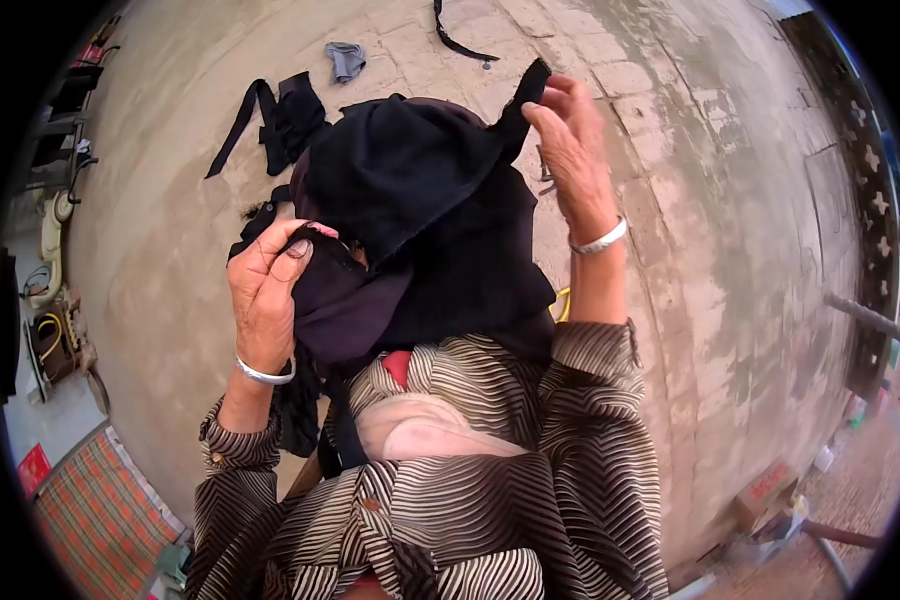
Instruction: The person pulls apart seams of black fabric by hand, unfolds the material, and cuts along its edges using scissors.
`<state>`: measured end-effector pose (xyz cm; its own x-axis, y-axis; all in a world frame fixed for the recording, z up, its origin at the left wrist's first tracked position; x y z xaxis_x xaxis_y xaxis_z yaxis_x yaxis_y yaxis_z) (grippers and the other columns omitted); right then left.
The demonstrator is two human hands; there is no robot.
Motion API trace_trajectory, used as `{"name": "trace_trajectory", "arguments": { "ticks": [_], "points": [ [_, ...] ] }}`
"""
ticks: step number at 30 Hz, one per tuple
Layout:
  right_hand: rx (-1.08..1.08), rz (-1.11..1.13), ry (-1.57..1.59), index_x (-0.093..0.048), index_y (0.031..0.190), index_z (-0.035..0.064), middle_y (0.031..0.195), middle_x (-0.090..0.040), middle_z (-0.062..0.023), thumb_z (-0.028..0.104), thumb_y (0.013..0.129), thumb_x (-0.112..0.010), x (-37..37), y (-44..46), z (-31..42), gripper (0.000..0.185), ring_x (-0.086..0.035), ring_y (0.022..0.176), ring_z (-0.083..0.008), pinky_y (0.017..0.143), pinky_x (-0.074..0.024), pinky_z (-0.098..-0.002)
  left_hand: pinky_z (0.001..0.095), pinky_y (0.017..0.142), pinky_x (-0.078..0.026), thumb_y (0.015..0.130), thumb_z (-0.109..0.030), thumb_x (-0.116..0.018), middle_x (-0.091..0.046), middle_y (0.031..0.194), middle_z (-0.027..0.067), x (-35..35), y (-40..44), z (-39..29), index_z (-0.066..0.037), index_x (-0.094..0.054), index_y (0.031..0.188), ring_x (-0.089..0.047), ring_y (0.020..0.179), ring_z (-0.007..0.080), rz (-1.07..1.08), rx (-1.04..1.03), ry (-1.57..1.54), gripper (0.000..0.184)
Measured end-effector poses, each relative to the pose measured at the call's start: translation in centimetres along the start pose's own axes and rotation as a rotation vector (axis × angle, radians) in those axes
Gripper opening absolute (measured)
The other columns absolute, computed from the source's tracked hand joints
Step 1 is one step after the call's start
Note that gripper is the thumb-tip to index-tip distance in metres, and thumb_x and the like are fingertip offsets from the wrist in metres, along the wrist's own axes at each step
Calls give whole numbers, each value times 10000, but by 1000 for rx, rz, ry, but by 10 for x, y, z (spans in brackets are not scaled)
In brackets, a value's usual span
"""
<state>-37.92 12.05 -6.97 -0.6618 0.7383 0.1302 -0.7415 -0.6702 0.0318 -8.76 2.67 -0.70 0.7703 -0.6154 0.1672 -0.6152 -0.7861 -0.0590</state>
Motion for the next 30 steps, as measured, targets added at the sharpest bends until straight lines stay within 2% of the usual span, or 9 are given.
{"name": "trace_trajectory", "arguments": {
  "ticks": [5,7,10,14,16,18,21,28,30],
  "points": [
    [416,-233,-457,-531,1211,-23,1143,-617,-157,81,790,-650,20,-48,70,450,-580,1078,-296,951,-447,-390,188,549,-284,875,-33,-545,-492,675,-58,28,-10,16,28,-655,903,-357,599,18,-11,81,71,129],
    [750,50,-626,-566,1173,3,1150,-608,-149,75,712,-701,-12,-79,88,486,-559,1102,-323,944,-444,-409,193,563,-311,860,-17,-538,-526,688,-39,34,-10,15,37,-650,900,-386,607,27,-9,12,80,130],
    [815,366,-767,-599,1128,68,1161,-575,-121,80,666,-734,-58,-106,82,482,-543,1103,-304,996,-394,-410,210,599,-375,816,6,-529,-607,735,10,42,-10,7,53,-636,891,-456,635,52,11,-49,103,139],
    [918,323,-762,-605,1078,77,1100,-574,-93,54,675,-711,-78,-97,61,417,-553,1065,-278,990,-387,-403,206,581,-362,792,-32,-550,-552,696,-7,62,-11,19,40,-629,869,-428,623,46,114,106,277,133],
    [932,425,-708,-597,1031,74,1028,-566,-78,30,690,-684,-83,-90,56,355,-560,996,-260,942,-405,-400,234,826,-439,800,-10,-519,-639,903,60,71,-12,40,64,-623,899,-581,870,114,158,291,347,161],
    [929,429,-674,-573,968,63,952,-552,-66,19,705,-672,-87,-85,54,284,-557,910,-249,869,-426,-373,262,875,-446,758,-36,-545,-650,943,88,68,-7,43,58,-625,939,-604,915,159,191,337,334,218],
    [834,509,-682,-559,928,51,908,-549,-74,0,717,-654,-93,-80,41,237,-557,874,-248,814,-435,-343,326,998,-416,679,-84,-583,-645,1071,147,38,3,13,46,-594,1087,-609,1065,267,423,-73,385,428],
    [817,459,-516,-526,915,41,779,-505,-99,-13,733,-616,-94,-70,57,211,-548,745,-275,686,-464,-367,373,778,-487,753,-140,-679,-615,891,172,-12,21,8,13,-547,1020,-617,830,292,470,-282,541,334],
    [836,447,-509,-520,919,42,761,-494,-96,-14,733,-612,-94,-66,62,214,-544,727,-277,667,-466,-373,375,656,-478,766,-128,-708,-573,741,158,-14,24,22,5,-538,960,-587,678,291,505,-23,443,290]
  ]
}}
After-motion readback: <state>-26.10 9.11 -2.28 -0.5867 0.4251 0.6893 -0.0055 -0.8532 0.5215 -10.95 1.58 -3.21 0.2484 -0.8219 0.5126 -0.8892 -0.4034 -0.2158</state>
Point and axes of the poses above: each hand's wrist, its own y-axis towards the middle knuckle, its own x-axis out of the back of the hand, z = x × y, the point moved 6 cm from there along y, towards the middle knuckle
